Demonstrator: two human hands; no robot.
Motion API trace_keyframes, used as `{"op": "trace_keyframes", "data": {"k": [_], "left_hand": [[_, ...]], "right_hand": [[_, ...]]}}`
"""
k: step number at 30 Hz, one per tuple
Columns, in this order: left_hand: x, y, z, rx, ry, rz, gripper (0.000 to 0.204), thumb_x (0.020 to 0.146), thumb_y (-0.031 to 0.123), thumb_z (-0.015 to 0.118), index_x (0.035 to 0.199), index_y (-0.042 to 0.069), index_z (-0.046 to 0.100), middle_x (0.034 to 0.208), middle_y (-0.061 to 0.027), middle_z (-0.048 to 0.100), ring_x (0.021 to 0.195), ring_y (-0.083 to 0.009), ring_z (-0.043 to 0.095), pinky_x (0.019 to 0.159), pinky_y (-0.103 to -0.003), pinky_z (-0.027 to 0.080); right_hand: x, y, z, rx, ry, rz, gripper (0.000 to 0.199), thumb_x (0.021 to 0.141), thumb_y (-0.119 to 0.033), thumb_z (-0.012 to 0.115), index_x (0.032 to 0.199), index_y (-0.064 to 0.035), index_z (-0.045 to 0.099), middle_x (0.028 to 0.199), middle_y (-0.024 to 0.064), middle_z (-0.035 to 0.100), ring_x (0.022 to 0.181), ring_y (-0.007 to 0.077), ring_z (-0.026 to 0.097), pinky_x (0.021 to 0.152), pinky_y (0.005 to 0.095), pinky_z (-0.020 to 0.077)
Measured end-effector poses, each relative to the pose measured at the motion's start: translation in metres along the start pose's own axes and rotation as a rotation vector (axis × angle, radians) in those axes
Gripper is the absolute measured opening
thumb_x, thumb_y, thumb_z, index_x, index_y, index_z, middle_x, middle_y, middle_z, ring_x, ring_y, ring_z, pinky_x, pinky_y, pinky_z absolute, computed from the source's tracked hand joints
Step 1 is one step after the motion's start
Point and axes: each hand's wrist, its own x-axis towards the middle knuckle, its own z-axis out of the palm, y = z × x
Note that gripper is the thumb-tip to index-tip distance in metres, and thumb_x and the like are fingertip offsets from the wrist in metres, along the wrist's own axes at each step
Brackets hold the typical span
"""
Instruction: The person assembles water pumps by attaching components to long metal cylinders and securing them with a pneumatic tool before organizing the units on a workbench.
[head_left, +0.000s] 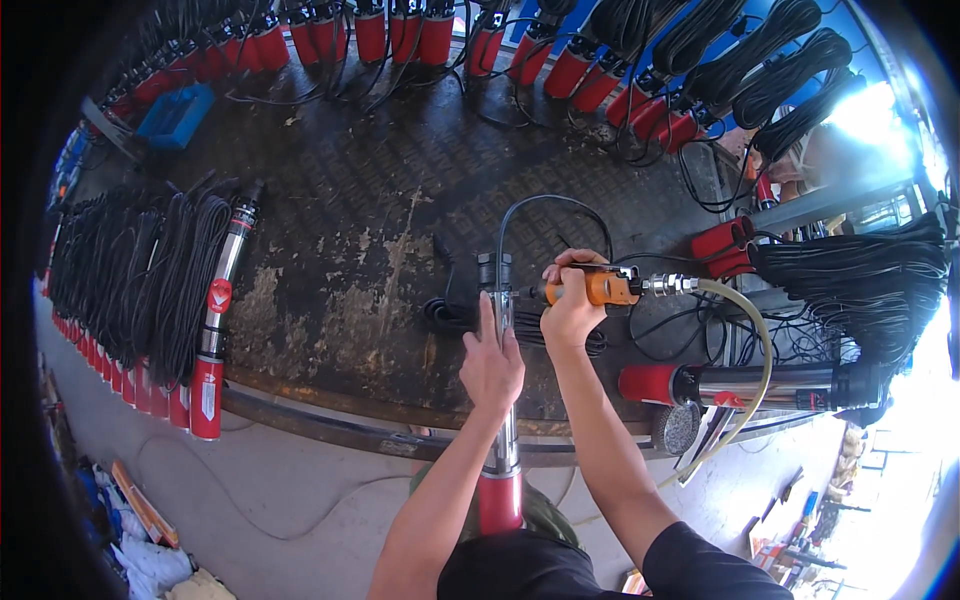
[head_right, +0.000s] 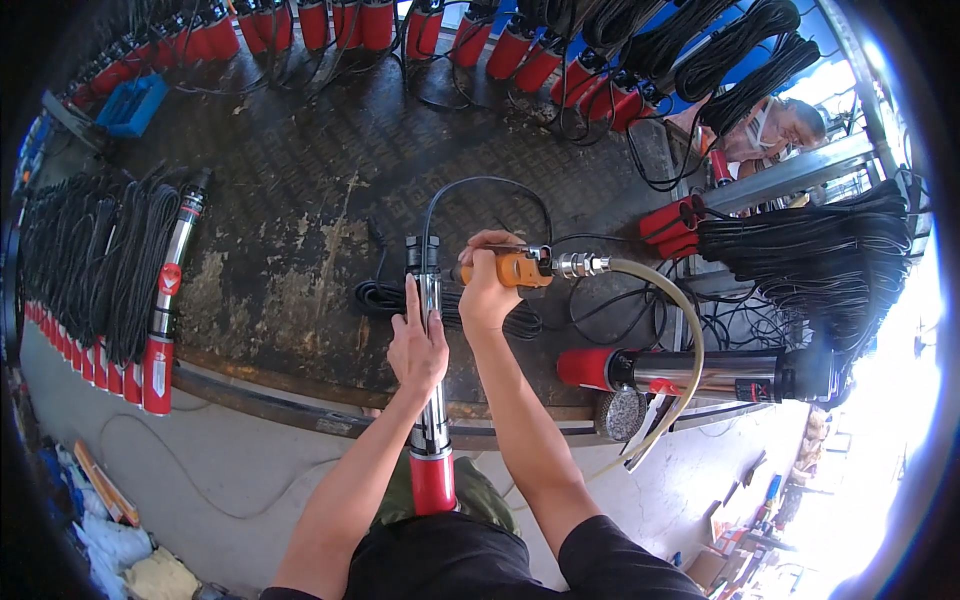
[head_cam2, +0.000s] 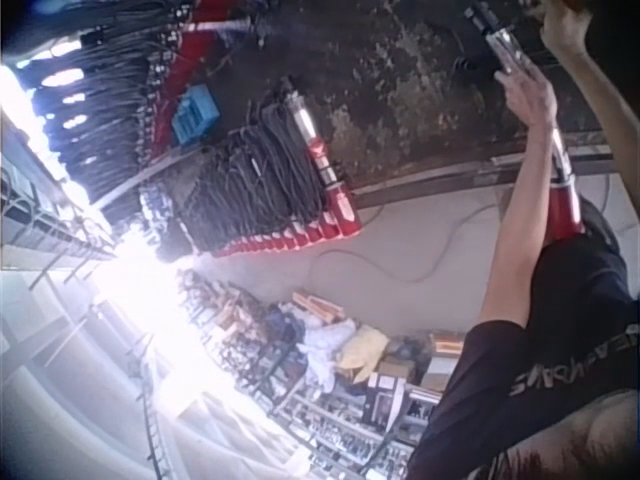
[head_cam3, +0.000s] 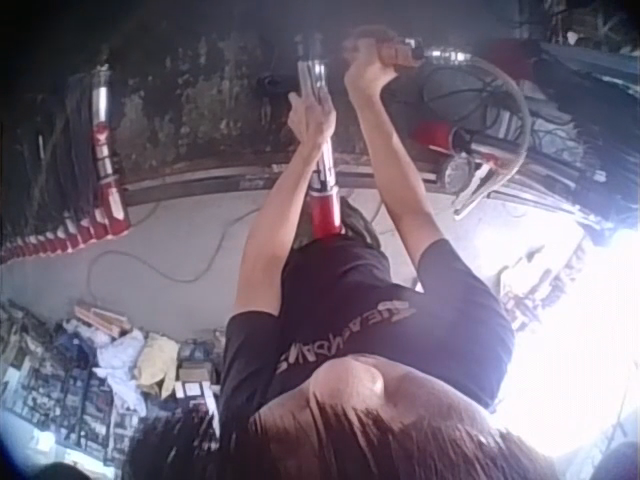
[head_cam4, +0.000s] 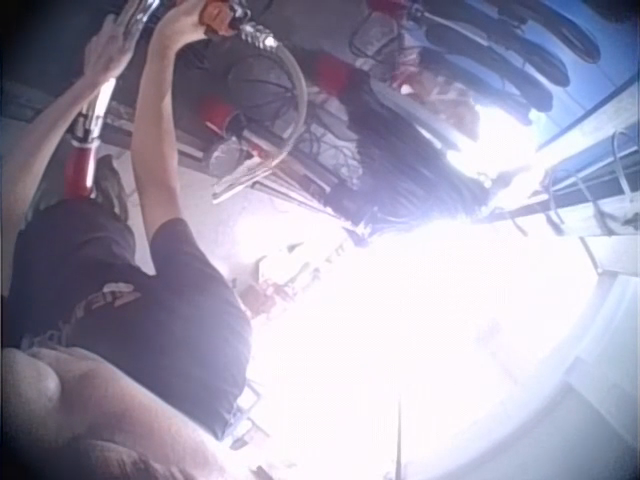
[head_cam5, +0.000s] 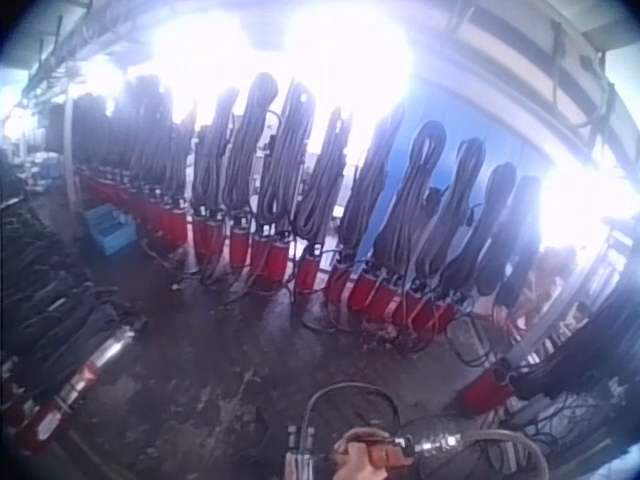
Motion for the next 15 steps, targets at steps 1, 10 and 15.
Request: {"op": "trace_keyframes", "data": {"k": [1,10,15], "left_hand": [[0.000,-0.001,0.001,0.003,-0.002,-0.001,0.071,0.103,0.038,0.050,0.162,0.030,0.013,0.093,-0.0187,0.056,0.070,-0.0372,0.064,0.066,-0.047,0.055],[-0.001,0.005,-0.006,0.013,-0.017,-0.018,0.069,0.102,0.036,0.052,0.162,0.028,0.019,0.095,-0.0200,0.056,0.072,-0.0365,0.065,0.067,-0.046,0.056],[-0.001,0.005,-0.006,0.020,-0.028,-0.018,0.069,0.102,0.035,0.052,0.162,0.027,0.018,0.095,-0.0199,0.056,0.072,-0.0363,0.066,0.067,-0.045,0.056]], "right_hand": [[0.000,0.001,0.000,0.009,0.020,0.009,0.011,0.080,0.005,0.053,0.088,0.0006,0.060,0.078,0.0097,0.062,0.066,0.0172,0.060,0.065,0.0310,0.0518],[-0.001,0.005,-0.005,-0.016,0.032,0.014,0.014,0.080,0.006,0.052,0.091,-0.0004,0.058,0.082,0.0105,0.061,0.065,0.0172,0.058,0.066,0.0328,0.0509],[-0.001,0.008,-0.010,-0.047,0.036,0.004,0.022,0.079,0.008,0.051,0.097,-0.0032,0.056,0.089,0.0107,0.059,0.066,0.0175,0.054,0.070,0.0352,0.0493]]}}
